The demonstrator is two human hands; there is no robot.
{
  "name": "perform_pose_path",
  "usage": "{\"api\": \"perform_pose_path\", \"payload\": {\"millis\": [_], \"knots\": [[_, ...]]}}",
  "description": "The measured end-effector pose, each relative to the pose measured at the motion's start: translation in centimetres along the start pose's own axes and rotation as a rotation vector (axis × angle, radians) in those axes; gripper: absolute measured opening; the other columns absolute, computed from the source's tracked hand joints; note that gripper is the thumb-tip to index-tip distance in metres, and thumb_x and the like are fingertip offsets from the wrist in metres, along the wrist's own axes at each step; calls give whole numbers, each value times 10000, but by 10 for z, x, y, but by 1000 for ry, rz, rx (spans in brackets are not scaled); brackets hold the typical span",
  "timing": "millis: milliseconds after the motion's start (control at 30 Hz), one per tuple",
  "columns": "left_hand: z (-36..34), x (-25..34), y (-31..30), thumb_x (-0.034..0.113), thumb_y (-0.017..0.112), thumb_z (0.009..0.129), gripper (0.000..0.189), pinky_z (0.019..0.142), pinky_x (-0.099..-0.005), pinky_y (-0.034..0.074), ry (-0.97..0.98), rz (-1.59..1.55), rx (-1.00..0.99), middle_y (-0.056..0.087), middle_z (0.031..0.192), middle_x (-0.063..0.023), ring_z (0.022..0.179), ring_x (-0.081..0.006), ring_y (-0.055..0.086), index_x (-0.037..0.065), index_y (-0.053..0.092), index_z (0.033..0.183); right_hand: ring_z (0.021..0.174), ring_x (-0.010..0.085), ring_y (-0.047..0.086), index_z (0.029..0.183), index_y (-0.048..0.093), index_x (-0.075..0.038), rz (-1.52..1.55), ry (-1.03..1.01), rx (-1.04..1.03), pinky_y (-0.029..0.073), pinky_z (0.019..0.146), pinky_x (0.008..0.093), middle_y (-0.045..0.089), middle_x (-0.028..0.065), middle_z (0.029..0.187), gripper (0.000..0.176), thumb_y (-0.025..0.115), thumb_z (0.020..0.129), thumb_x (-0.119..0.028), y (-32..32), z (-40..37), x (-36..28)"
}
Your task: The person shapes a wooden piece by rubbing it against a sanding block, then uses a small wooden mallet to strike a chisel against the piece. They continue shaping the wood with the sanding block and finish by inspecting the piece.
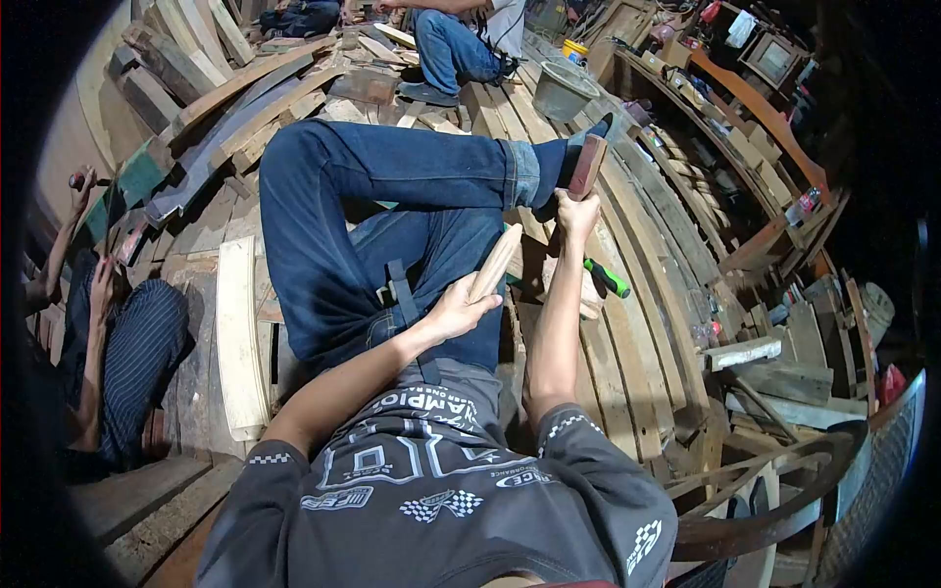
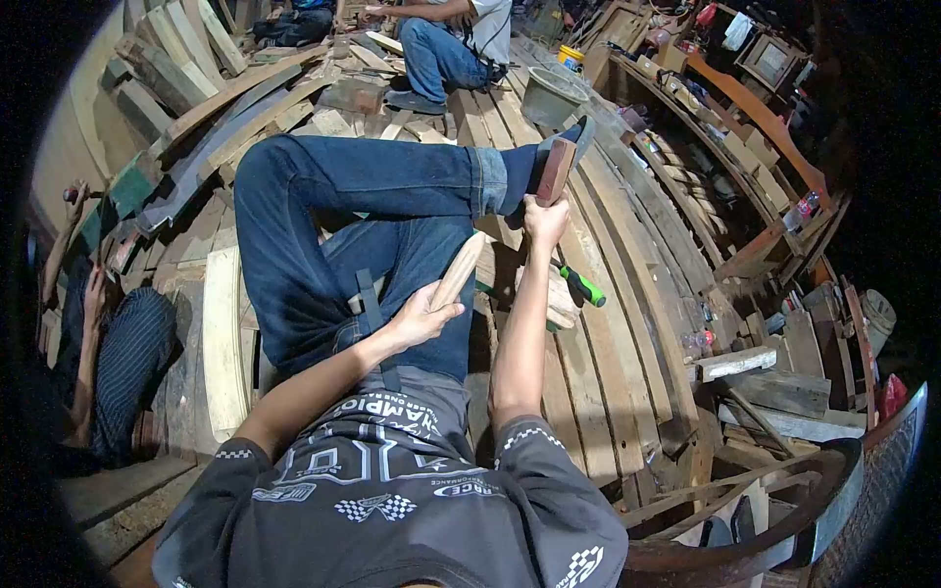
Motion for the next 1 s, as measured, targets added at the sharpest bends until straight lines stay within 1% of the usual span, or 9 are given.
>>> {"api": "perform_pose_path", "payload": {"millis": [133,233,267,367,467,567,667,867,1000], "knots": [[-2,1,0,207,683,920,246,402,-254,355,-42,-1,1,492,633,28,460,-64,442,38,552,1040,788,280,699,1052,641,15,177,-18,-107,539,745,405,724,161,908,454,824,676,-160,11,15,30],[-3,6,2,178,668,936,203,392,-229,323,-40,-10,-9,465,662,41,466,-50,411,65,528,1030,695,208,666,1031,639,23,352,-1,-109,538,642,371,713,125,857,410,822,696,-125,13,14,36],[-4,7,3,163,661,944,186,388,-217,307,-33,-14,-13,451,677,47,469,-43,395,79,516,1023,615,163,625,1005,631,27,355,101,-151,511,535,333,692,105,822,346,807,726,-78,13,14,38],[-2,1,2,154,661,942,181,389,-216,306,-32,-22,-15,453,676,49,469,-42,394,79,517,1022,534,145,588,979,618,23,496,187,-189,469,455,307,679,91,796,299,794,746,-43,5,6,24],[-1,2,1,146,660,941,175,389,-214,303,25,14,-14,457,675,50,468,-40,392,80,519,1020,449,120,540,916,636,11,523,126,-181,436,399,278,653,60,695,261,814,738,-55,1,3,18],[-3,5,3,144,657,942,170,388,-214,302,-16,-34,-24,456,674,50,468,-41,393,80,519,1019,438,127,539,898,638,12,564,151,-185,434,399,276,652,63,682,251,816,740,-65,2,4,21],[0,-4,0,200,683,914,285,407,-250,358,-29,-7,-3,496,661,22,475,-62,442,22,560,1100,526,134,562,1011,604,11,506,176,-249,458,468,296,660,61,775,321,786,751,-30,0,4,22],[-2,1,1,190,682,913,272,400,-240,345,-35,-65,-12,483,664,32,470,-58,428,27,559,1094,633,141,581,982,623,12,452,141,-239,486,604,319,665,46,796,341,827,727,-88,3,8,28],[-2,1,1,173,675,922,240,395,-229,334,-27,-34,-18,475,669,39,467,-54,420,40,547,1076,647,148,596,946,636,12,335,130,-252,492,607,322,679,65,810,350,850,705,-125,-4,4,13]]}}
Point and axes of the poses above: each hand's wrist, its own z-axis towards the middle knuckle, its own y-axis out of the palm, x = y × z, the point moved 3 cm from there along z, towards the middle knuckle
